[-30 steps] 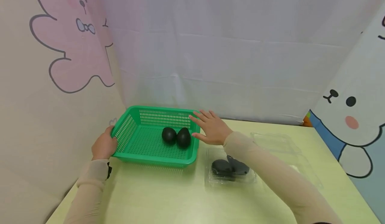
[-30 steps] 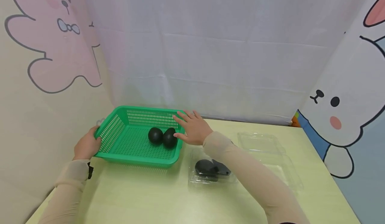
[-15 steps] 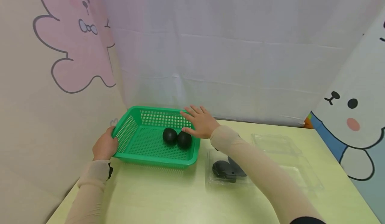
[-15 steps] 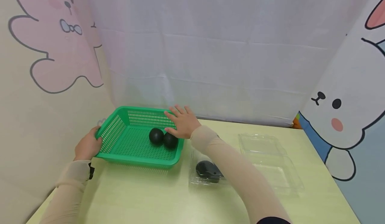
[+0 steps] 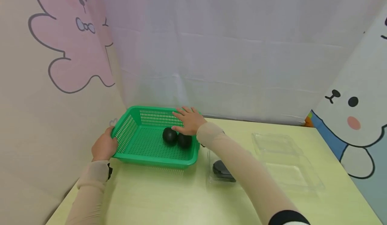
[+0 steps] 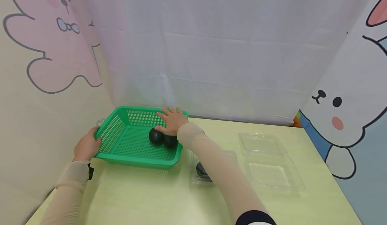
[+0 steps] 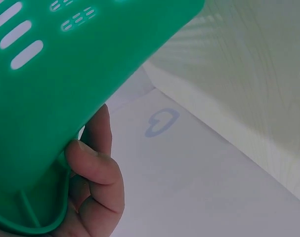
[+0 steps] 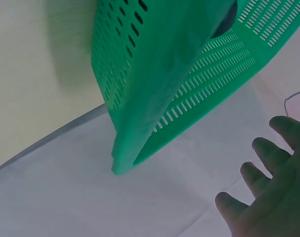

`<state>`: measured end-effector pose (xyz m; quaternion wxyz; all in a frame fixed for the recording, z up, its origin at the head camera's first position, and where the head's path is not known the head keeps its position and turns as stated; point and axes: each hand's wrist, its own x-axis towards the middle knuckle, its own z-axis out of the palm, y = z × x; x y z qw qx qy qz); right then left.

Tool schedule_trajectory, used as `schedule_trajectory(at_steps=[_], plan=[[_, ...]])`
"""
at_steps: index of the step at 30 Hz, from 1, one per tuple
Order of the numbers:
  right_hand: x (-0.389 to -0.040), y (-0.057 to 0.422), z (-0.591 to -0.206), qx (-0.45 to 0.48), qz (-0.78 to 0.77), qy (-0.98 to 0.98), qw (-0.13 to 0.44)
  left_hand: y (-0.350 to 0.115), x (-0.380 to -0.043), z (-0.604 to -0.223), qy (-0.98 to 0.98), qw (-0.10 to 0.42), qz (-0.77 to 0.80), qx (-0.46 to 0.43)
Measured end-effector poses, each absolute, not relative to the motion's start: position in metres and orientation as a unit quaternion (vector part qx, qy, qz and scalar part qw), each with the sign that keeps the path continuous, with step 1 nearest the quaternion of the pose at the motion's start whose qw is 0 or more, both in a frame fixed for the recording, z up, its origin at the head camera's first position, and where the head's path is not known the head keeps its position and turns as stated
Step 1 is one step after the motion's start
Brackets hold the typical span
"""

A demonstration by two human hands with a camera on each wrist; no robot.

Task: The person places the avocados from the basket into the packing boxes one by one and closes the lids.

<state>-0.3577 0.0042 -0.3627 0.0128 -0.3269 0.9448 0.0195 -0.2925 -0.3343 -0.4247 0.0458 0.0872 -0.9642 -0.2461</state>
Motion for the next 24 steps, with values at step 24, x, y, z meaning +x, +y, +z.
schedule_trajectory(at_steps=[24], plan=[[-0.368, -0.057, -0.372, -0.273, -0.004, 0.955, 0.113, -0.335, -0.295, -0.424, -0.963, 0.046, -0.247, 0.092]])
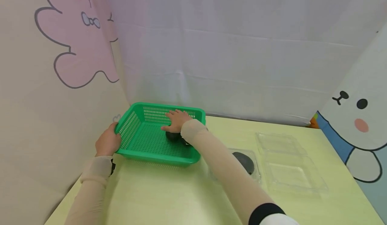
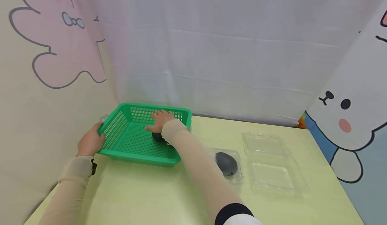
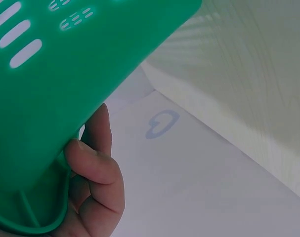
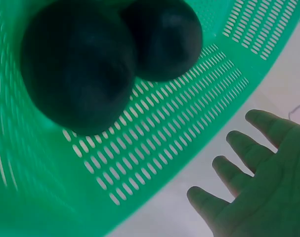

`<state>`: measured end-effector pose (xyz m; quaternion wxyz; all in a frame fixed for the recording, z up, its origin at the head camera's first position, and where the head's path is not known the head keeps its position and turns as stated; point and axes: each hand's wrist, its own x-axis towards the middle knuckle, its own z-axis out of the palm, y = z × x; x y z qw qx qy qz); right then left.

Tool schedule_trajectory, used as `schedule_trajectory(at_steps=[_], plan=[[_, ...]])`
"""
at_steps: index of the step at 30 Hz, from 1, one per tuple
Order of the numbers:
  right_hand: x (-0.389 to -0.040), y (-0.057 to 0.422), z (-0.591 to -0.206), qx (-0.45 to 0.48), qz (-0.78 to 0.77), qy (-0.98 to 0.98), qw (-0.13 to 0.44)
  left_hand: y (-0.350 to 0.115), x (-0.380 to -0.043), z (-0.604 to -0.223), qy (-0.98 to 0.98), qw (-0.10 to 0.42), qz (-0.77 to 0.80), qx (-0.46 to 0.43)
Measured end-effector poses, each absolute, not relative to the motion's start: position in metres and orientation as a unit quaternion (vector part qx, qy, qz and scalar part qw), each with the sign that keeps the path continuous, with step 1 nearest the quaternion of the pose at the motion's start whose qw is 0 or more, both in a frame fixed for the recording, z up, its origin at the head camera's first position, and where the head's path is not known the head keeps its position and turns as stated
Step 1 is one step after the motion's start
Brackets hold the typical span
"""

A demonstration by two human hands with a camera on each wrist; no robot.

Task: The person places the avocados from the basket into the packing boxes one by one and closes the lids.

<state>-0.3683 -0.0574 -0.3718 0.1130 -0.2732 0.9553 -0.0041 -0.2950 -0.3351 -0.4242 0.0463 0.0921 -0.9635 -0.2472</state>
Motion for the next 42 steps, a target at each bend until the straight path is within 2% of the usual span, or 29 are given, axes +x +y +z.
schedule_trajectory(at_steps=[21, 30, 42], plan=[[-0.365, -0.068, -0.416, -0.285, -0.028, 0.945, 0.155, -0.335, -0.296, -0.426, -0.965, 0.039, -0.241, 0.096], [-0.363, -0.067, -0.415, -0.315, -0.032, 0.939, 0.135, -0.335, -0.297, -0.427, -0.966, 0.044, -0.238, 0.092], [-0.364, -0.068, -0.417, -0.325, -0.043, 0.933, 0.147, -0.334, -0.295, -0.427, -0.965, 0.051, -0.239, 0.093]])
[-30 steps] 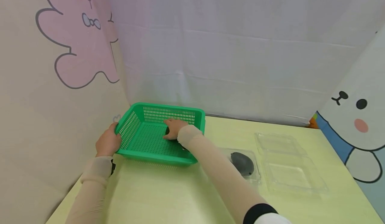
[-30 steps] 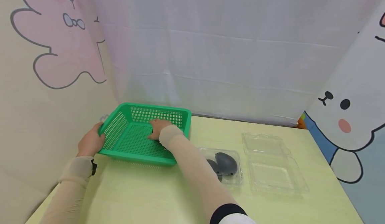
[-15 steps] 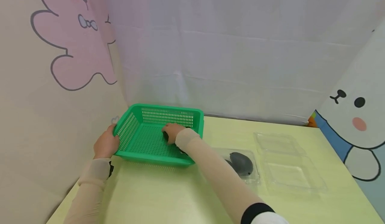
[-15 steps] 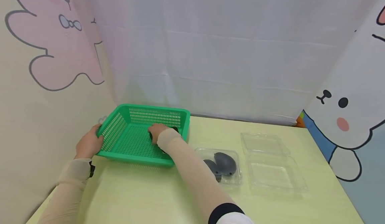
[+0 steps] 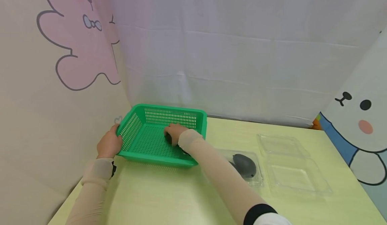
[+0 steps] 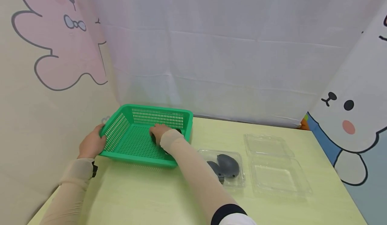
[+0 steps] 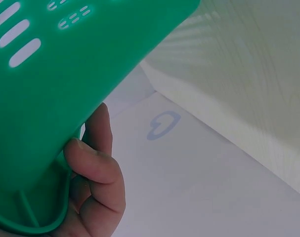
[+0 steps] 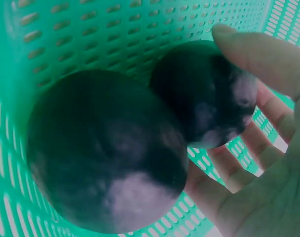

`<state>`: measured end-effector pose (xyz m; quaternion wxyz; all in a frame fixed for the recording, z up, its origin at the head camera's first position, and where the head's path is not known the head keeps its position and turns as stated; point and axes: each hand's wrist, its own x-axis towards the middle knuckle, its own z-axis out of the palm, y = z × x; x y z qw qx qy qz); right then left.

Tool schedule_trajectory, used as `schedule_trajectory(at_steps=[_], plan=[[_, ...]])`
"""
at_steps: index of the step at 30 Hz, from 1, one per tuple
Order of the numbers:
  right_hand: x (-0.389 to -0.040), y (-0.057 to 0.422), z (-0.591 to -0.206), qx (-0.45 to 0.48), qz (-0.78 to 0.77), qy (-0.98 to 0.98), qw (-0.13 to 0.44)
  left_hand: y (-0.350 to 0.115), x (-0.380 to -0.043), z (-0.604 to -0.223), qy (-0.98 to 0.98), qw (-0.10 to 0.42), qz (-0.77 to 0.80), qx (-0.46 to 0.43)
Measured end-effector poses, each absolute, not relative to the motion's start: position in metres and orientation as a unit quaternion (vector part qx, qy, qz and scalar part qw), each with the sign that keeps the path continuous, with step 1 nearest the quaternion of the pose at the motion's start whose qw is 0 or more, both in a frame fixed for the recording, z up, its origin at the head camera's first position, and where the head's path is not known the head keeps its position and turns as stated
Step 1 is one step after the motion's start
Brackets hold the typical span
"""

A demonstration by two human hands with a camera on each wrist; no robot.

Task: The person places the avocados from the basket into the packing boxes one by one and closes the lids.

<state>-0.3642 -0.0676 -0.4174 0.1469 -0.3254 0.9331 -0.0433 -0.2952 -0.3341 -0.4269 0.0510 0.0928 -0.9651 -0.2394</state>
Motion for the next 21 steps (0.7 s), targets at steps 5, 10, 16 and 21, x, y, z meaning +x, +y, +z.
schedule_trajectory(at_steps=[5, 10, 16, 21], plan=[[-0.3626, -0.068, -0.4178, -0.322, -0.049, 0.931, 0.163, -0.3331, -0.2957, -0.4269, -0.965, 0.048, -0.239, 0.093], [-0.3636, -0.069, -0.4193, -0.338, -0.073, 0.919, 0.189, -0.3331, -0.2962, -0.4269, -0.965, 0.047, -0.24, 0.093], [-0.3655, -0.0667, -0.419, -0.346, -0.11, 0.906, 0.218, -0.333, -0.2968, -0.4263, -0.964, 0.041, -0.244, 0.096], [-0.3671, -0.0652, -0.4192, -0.352, -0.119, 0.9, 0.227, -0.3337, -0.2961, -0.4254, -0.964, 0.042, -0.243, 0.095]])
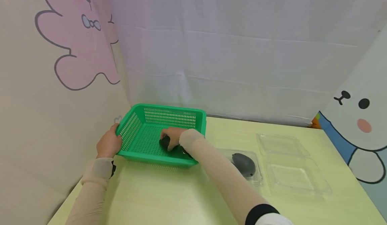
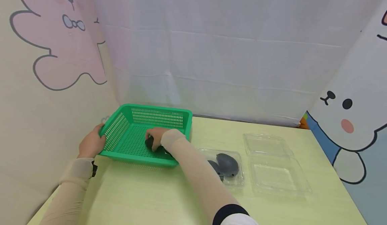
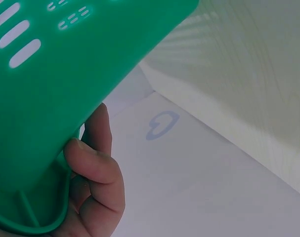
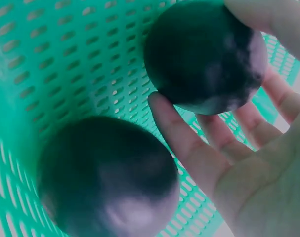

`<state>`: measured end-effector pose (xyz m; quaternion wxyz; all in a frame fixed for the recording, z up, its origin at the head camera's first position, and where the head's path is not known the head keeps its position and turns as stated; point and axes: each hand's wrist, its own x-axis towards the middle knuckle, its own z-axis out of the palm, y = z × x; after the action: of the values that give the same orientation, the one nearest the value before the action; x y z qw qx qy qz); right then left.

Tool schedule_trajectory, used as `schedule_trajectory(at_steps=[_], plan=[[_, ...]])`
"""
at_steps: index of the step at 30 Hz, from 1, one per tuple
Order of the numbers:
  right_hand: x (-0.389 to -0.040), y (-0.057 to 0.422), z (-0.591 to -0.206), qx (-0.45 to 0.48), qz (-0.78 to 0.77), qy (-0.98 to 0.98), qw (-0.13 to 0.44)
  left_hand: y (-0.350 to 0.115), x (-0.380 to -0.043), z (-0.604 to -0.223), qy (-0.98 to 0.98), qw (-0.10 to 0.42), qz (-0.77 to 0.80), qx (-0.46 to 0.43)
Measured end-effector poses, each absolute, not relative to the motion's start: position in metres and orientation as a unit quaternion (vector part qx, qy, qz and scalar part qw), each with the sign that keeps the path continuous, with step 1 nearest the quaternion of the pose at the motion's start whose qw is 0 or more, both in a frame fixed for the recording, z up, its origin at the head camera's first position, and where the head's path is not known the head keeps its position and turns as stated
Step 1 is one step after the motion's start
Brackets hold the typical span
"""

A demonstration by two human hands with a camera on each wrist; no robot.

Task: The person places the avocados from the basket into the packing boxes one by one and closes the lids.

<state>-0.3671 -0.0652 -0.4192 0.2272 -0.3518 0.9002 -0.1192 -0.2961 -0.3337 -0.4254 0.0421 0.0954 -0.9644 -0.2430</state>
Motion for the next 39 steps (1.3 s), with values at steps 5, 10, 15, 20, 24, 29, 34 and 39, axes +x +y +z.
schedule_trajectory(at_steps=[5, 10, 15, 20, 24, 29, 34, 39], plan=[[-0.368, -0.066, -0.417, -0.367, -0.12, 0.896, 0.22, -0.334, -0.296, -0.425, -0.965, 0.042, -0.241, 0.096], [-0.364, -0.066, -0.407, -0.382, -0.145, 0.888, 0.21, -0.334, -0.297, -0.426, -0.965, 0.043, -0.239, 0.097], [-0.363, -0.064, -0.4, -0.387, -0.155, 0.886, 0.201, -0.333, -0.296, -0.426, -0.965, 0.045, -0.241, 0.094], [-0.364, -0.06, -0.391, -0.393, -0.174, 0.882, 0.193, -0.333, -0.294, -0.425, -0.965, 0.05, -0.242, 0.089], [-0.366, -0.056, -0.383, -0.399, -0.187, 0.879, 0.186, -0.333, -0.294, -0.425, -0.965, 0.051, -0.243, 0.089], [-0.367, -0.051, -0.378, -0.4, -0.2, 0.877, 0.173, -0.333, -0.294, -0.426, -0.964, 0.051, -0.244, 0.088], [-0.369, -0.044, -0.37, -0.4, -0.205, 0.878, 0.163, -0.333, -0.294, -0.426, -0.964, 0.047, -0.246, 0.088], [-0.37, -0.04, -0.362, -0.41, -0.197, 0.878, 0.15, -0.334, -0.294, -0.426, -0.965, 0.046, -0.244, 0.087]])
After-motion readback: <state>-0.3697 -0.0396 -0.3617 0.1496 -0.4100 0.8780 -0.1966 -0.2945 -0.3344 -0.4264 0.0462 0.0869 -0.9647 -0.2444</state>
